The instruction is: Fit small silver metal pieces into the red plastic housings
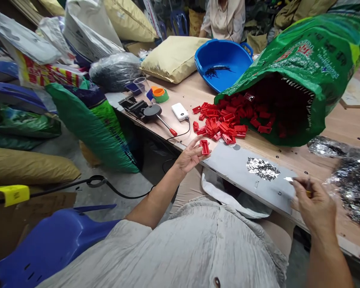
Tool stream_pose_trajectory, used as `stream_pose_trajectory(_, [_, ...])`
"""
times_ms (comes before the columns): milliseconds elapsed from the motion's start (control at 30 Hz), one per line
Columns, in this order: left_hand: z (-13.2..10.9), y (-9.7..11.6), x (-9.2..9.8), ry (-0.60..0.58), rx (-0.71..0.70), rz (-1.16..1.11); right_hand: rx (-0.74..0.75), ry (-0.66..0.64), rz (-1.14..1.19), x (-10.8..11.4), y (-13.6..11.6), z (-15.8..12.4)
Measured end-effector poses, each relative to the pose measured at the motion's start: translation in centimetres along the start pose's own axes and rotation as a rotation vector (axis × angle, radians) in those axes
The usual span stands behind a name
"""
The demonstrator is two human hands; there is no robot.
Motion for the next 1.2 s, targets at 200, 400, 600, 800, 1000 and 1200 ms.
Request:
stream_pose_trajectory(200, [-1.8,-3.3,-4.4,-0.221,0.231,-0.074,0.038,-0.101,0.290,-3.6,-9.4,-0.8])
stream_pose_trajectory(400, [-2.8,-4.9,-6.6,-0.256,0.136,0.045,0.174,-0.181,0.350,-5.0,-14.0,-1.2])
stream_pose_trajectory(600, [-3.8,-4.5,-6.9,-0.144,-0.183,0.428,0.258,-0.166,0.345,-4.9,-15.7,-1.2])
stream_pose_trajectory(800, [-4.3,-4.8,-7.0,-0.117,-0.205,0.520,0.311,-0.165,0.359,-5.0,-16.2,-1.2])
stream_pose_trajectory(1000, [-4.2,-5.7,-7.3,-0.155,-0.070,0.278,0.332,-0.156,0.407,-5.1,-16.3,-1.0])
stream_pose_trajectory(1200, [-4.3,-8.3,-7.7,-0.285,0.337,-0.087,0.430,-0.135,0.430,-5.2,-16.2,-0.6])
Point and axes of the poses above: each hand's wrist, its own z-axis towards the middle knuckle, its own x-axis out of the back of the hand, y = z × x, the point moved 6 cm from there along z, towards the middle knuckle, and after that the axes turned 10 degrees about x, right-handed, at the moved point
